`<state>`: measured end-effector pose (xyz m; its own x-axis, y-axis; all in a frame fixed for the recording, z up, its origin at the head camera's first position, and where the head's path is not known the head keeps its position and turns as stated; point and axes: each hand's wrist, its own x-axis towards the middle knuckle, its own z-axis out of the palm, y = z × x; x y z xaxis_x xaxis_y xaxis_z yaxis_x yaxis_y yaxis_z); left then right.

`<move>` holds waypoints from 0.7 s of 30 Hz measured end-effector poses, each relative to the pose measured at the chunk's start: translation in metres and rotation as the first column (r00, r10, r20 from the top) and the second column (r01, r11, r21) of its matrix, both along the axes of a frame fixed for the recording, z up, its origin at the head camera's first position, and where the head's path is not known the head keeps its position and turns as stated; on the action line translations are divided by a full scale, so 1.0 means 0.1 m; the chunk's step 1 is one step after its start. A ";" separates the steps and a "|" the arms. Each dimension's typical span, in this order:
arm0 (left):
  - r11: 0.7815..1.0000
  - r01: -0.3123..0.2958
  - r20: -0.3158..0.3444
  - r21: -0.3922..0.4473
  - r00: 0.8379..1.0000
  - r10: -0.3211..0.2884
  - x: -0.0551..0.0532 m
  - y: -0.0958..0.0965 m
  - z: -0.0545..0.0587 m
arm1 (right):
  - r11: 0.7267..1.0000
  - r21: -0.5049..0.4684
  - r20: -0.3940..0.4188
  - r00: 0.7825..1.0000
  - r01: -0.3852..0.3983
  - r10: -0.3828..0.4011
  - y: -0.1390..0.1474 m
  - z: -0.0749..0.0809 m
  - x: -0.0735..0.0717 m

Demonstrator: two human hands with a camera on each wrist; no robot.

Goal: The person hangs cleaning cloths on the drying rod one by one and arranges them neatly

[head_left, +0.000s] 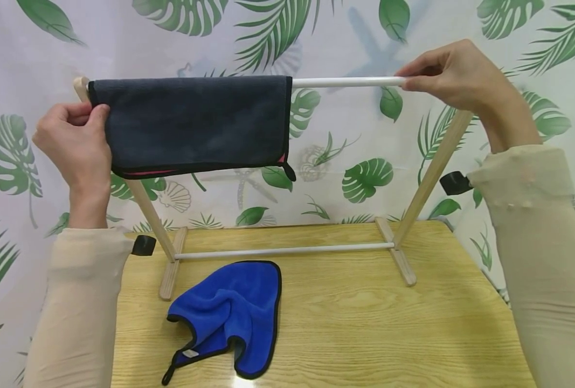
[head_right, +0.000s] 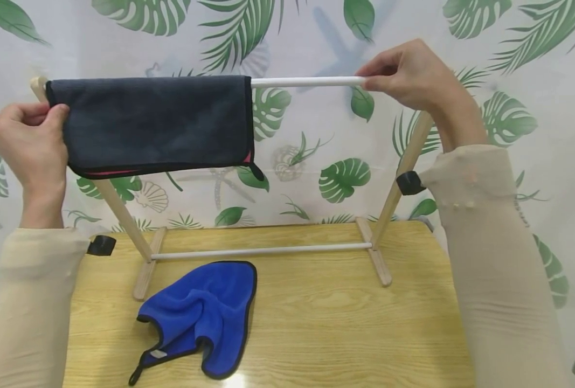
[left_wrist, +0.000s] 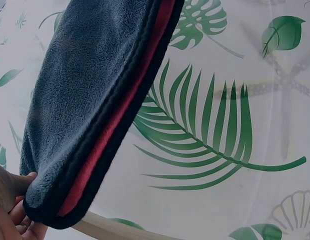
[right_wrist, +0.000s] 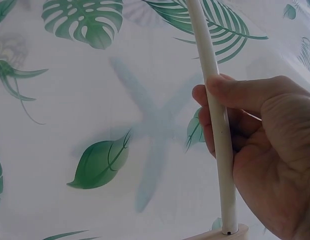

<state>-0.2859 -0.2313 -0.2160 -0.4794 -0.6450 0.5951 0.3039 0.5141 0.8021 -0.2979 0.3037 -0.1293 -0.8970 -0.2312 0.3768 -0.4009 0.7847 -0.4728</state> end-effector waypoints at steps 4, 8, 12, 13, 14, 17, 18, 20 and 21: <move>1.000 -0.017 0.007 0.011 1.000 0.017 0.00 -0.03 -0.01 | 1.000 -0.002 0.006 1.000 -0.001 0.001 0.00 -0.01 0.00; 1.000 0.002 0.011 0.013 1.000 -0.002 0.00 -0.05 -0.03 | 1.000 -0.001 0.008 1.000 -0.003 0.003 0.00 0.00 0.01; 1.000 0.025 0.022 0.008 0.999 -0.025 0.01 -0.08 -0.08 | 1.000 0.001 0.004 1.000 -0.007 0.007 -0.01 0.00 0.01; 0.999 0.036 0.021 0.017 0.999 -0.036 0.01 -0.09 -0.09 | 1.000 -0.002 0.004 1.000 -0.009 0.009 -0.01 0.00 0.01; 0.998 0.048 0.017 0.030 0.999 -0.049 0.01 -0.11 -0.10 | 1.000 -0.003 0.003 1.000 -0.012 0.012 -0.01 0.00 0.01; 0.994 0.085 -0.001 0.062 0.996 -0.085 -0.01 -0.17 -0.13 | 1.000 -0.011 0.003 1.000 -0.017 0.017 -0.02 0.00 0.00; 0.990 0.111 -0.010 0.083 0.994 -0.110 -0.01 -0.20 -0.13 | 1.000 -0.014 0.003 1.000 -0.018 0.018 -0.02 0.00 -0.01; 0.977 0.177 -0.024 0.122 0.984 -0.176 -0.03 -0.24 -0.13 | 1.000 -0.017 0.004 1.000 -0.018 0.018 -0.02 0.00 -0.01; 0.961 0.231 -0.032 0.149 0.973 -0.229 -0.04 -0.26 -0.13 | 1.000 -0.019 0.006 1.000 -0.017 0.017 -0.01 0.00 -0.01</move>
<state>-0.2898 -0.2577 -0.2293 -0.6176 -0.6008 0.5075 0.4120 0.3024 0.8595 -0.2989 0.3024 -0.1298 -0.8954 -0.2391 0.3757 -0.4110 0.7685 -0.4904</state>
